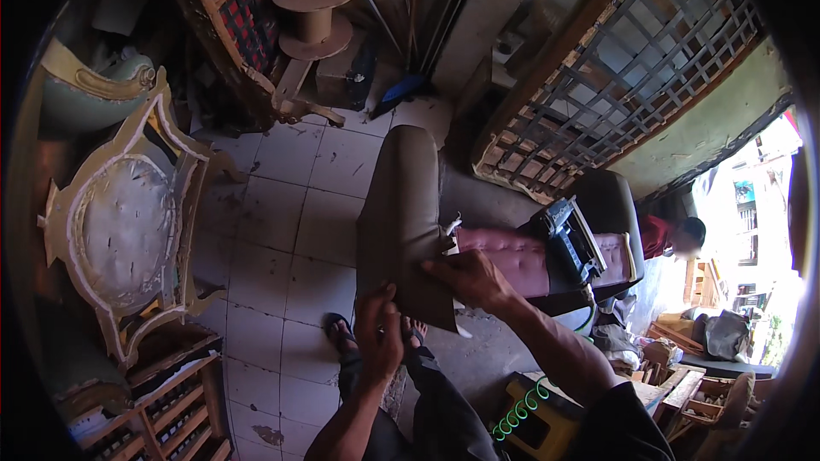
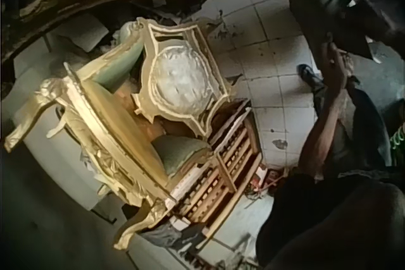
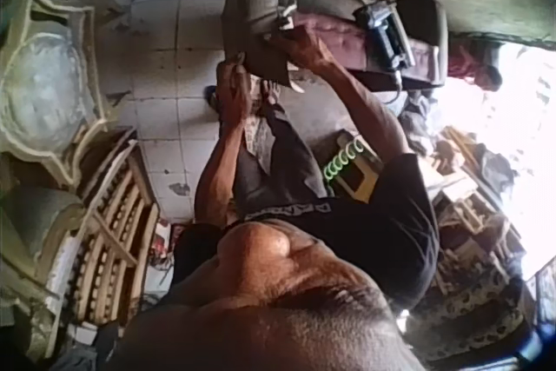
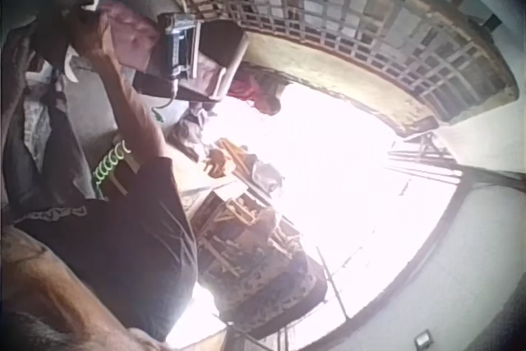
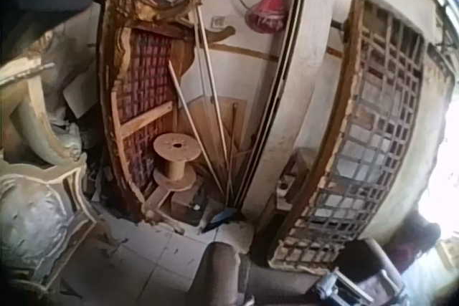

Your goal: The person uses a pneumatic staple gun to attach fabric and padding to the frame of an armchair, then trims excess material with scissors.

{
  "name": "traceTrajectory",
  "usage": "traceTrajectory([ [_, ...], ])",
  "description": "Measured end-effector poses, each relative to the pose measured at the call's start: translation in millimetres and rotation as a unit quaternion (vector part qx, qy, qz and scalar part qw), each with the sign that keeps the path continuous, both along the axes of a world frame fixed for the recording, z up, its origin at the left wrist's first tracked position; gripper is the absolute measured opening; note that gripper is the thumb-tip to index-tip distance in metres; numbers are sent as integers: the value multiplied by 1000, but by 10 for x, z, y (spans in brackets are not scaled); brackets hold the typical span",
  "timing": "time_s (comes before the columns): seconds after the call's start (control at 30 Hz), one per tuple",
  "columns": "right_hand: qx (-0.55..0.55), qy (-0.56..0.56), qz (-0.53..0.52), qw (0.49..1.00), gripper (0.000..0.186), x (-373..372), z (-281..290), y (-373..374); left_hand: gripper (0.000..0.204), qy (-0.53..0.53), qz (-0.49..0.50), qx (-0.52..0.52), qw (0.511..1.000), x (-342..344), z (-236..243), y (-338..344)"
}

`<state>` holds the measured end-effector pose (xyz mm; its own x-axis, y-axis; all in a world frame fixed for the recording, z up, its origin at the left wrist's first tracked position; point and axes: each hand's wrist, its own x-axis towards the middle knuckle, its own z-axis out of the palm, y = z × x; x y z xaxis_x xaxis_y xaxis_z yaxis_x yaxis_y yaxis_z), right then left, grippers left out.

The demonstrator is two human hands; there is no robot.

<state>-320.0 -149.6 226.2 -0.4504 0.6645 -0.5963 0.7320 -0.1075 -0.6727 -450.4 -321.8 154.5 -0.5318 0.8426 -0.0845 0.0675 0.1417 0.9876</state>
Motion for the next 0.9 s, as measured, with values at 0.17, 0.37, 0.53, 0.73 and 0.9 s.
traceTrajectory([
  [0.17,-40,226,-99,968,43,50,1,-147,60,-95,31,-34,994,-297,-274,521],
  [0.37,-29,261,-61,963,44,217,-190,-105,66,-149,-116,-85,978,-260,22,769],
  [0.53,16,287,-28,957,43,178,-230,-82,65,202,-216,-85,951,-258,272,806],
  [0.73,30,171,41,984,39,170,-127,-2,60,434,-316,-87,840,-265,450,865],
  [0.9,97,225,-135,960,34,199,-180,-166,75,448,-376,-64,809,-334,559,872],
])
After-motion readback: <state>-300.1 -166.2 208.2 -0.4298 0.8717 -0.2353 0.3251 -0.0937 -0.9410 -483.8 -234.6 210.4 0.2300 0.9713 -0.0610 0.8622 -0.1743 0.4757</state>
